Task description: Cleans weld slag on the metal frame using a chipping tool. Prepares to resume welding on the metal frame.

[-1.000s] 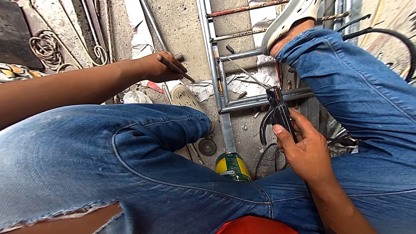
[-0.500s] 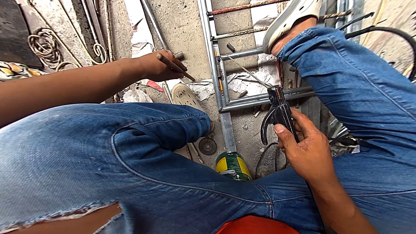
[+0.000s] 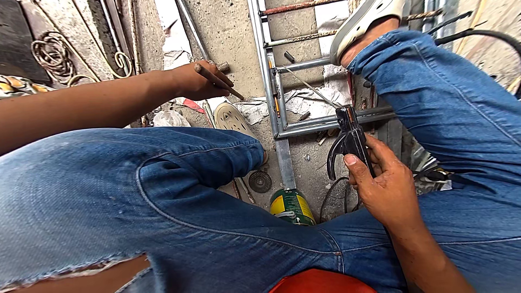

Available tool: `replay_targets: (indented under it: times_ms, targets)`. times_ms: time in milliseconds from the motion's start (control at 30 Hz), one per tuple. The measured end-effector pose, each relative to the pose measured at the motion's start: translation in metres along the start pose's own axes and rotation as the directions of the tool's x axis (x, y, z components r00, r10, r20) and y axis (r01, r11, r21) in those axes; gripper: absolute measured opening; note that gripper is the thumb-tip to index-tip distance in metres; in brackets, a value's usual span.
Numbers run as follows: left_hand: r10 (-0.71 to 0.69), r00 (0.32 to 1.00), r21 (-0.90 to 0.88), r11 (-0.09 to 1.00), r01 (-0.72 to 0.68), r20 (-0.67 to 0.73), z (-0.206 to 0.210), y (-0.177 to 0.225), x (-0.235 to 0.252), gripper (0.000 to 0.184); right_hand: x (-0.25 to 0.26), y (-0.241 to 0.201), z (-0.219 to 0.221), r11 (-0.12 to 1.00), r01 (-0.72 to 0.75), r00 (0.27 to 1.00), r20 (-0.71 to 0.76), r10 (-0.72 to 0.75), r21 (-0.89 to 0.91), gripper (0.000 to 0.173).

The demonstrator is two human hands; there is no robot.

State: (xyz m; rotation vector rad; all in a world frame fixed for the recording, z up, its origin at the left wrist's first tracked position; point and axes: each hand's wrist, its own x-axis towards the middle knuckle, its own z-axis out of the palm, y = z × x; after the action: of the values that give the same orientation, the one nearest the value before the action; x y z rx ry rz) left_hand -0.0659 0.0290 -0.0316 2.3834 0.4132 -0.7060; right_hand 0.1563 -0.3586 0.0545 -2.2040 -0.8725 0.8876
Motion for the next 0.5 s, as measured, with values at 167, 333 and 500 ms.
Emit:
replay_targets:
  times_ms: [167, 333, 500]
  targets:
    - [-0.017, 1.000, 0.004, 1.000, 0.017, 0.007, -0.0008, 0.0015, 0.0007, 0.023, -0.0002, -0.0002, -0.0004, 1.000, -0.002, 1.000, -0.001, 0.002, -0.002, 0.058]
    - [-0.015, 1.000, 0.014, 1.000, 0.015, 0.006, 0.0012, -0.0023, 0.0016, 0.022, -0.0007, -0.0008, -0.0003, 1.000, -0.001, 1.000, -0.002, 0.001, 0.000, 0.058]
    - [-0.037, 0.999, 0.002, 0.999, 0.037, 0.011, -0.0011, 0.0014, 0.0000, 0.024, -0.0006, -0.0008, -0.0001, 1.000, -0.006, 1.000, -0.001, 0.006, -0.001, 0.059]
